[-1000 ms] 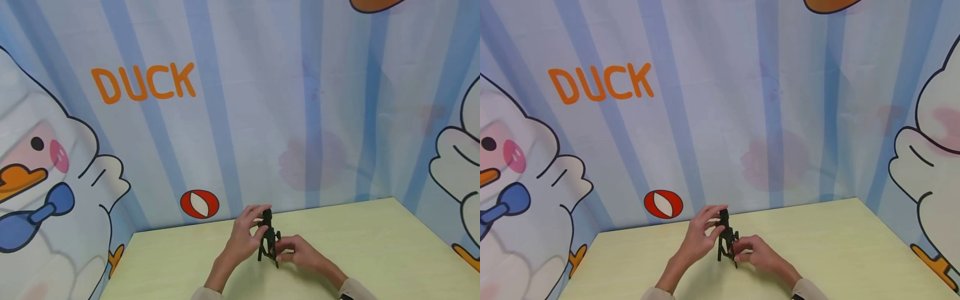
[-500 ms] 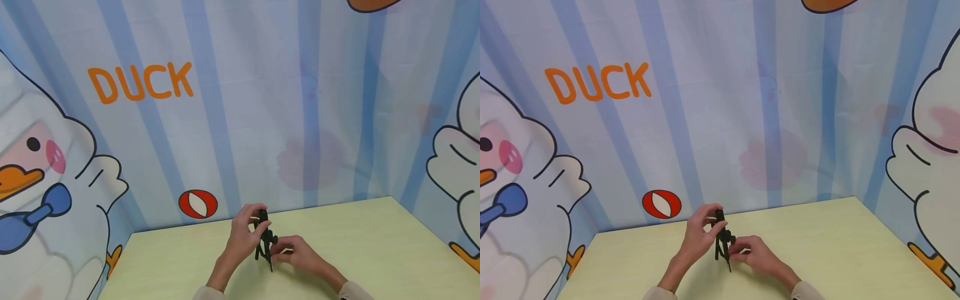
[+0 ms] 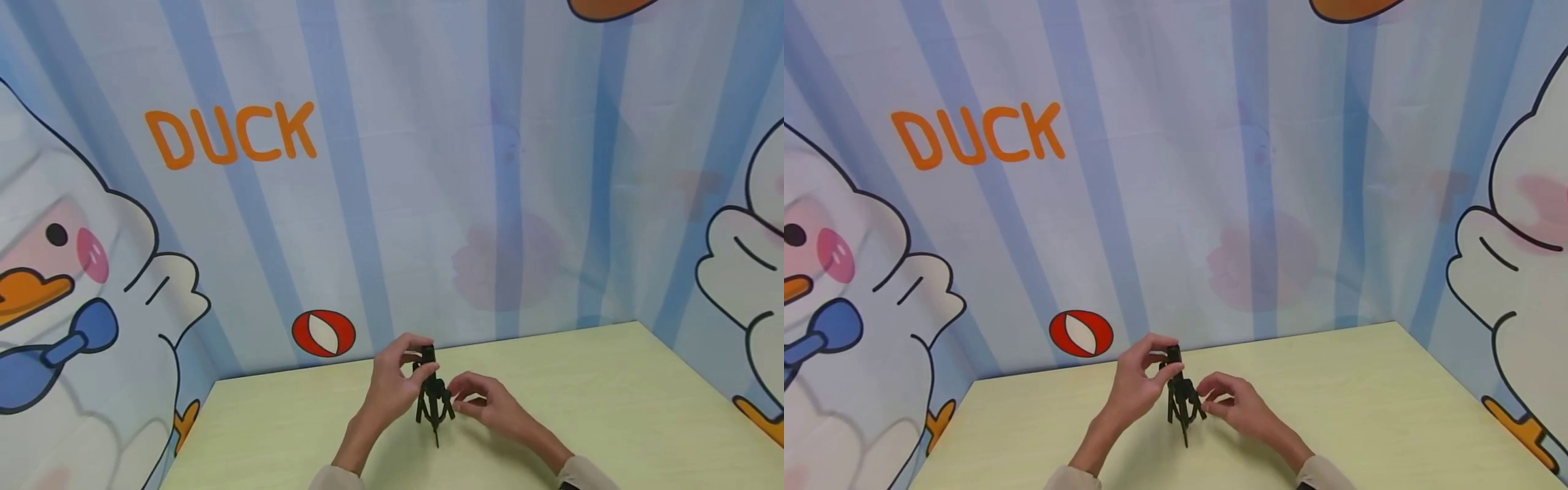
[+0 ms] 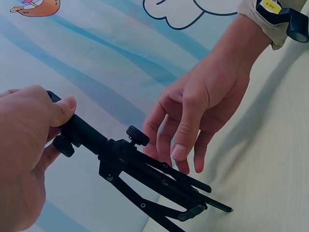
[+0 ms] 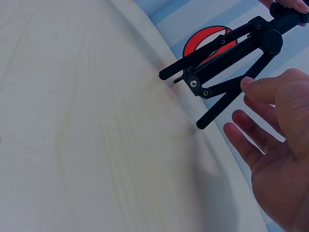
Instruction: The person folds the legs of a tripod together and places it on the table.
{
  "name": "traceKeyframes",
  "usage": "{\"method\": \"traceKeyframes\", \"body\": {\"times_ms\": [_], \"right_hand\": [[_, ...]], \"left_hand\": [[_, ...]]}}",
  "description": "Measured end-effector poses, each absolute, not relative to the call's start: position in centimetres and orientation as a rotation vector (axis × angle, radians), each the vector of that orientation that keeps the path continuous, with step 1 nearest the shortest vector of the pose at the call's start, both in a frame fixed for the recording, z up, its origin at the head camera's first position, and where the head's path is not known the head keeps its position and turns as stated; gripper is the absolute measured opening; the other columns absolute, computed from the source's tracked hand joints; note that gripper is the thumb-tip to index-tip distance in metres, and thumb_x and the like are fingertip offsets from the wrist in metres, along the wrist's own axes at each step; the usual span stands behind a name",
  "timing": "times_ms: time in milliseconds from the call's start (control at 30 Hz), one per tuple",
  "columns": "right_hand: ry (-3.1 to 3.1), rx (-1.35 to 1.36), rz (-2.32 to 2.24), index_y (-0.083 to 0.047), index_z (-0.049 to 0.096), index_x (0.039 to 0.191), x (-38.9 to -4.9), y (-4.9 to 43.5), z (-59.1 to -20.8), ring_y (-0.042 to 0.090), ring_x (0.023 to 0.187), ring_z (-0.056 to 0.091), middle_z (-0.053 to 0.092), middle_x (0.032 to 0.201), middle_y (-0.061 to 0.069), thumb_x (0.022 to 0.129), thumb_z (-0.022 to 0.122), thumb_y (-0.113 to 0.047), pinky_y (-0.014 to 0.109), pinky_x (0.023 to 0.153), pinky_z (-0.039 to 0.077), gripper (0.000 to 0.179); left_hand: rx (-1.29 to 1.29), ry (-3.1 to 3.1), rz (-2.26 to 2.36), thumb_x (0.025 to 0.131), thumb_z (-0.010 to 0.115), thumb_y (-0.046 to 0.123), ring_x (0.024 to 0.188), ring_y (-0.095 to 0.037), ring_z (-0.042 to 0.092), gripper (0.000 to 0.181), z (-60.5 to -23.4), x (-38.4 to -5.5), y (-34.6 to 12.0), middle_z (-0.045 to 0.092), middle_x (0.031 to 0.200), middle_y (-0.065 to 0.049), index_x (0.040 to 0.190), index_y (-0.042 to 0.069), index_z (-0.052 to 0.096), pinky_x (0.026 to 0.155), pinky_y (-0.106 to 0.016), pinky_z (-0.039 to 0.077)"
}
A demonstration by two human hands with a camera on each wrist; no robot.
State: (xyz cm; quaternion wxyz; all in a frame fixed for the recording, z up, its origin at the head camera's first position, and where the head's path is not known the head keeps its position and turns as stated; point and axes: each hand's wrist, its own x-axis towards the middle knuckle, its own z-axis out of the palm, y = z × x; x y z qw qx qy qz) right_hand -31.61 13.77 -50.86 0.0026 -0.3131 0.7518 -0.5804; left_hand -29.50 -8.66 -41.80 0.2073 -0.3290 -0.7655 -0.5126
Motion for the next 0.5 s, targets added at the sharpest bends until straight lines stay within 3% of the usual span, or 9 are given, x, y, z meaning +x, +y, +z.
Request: {"method": "traceKeyframes", "body": {"times_ms": [267, 500], "right_hand": [[2.286, -1.053, -1.756, -0.001, 0.068, 0.124, -31.75, 13.38, -51.26, 0.024, 0.108, 0.069, 0.068, 0.118, 0.014, 0.101, 0.065, -0.002, 0.03, 0.09, 0.06, 0.023], [2.288, -1.043, -1.727, -0.004, 0.07, 0.122, -31.65, 13.32, -51.3, 0.024, 0.108, 0.068, 0.07, 0.115, 0.012, 0.103, 0.063, -0.003, 0.03, 0.09, 0.059, 0.021]], "left_hand": [[-0.935, -2.147, -1.463, 0.092, 0.075, -0.005, 0.103, -0.022, 0.07, 0.034, -41.93, -29.58, -8.83, 0.07, 0.116, -0.001, 0.121, 0.009, 0.066, 0.098, -0.036, 0.058], [-0.97, -2.17, -1.431, 0.095, 0.071, -0.005, 0.114, -0.018, 0.07, 0.037, -42.12, -29.77, -9.26, 0.071, 0.12, 0.003, 0.126, 0.013, 0.064, 0.104, -0.042, 0.054]]}}
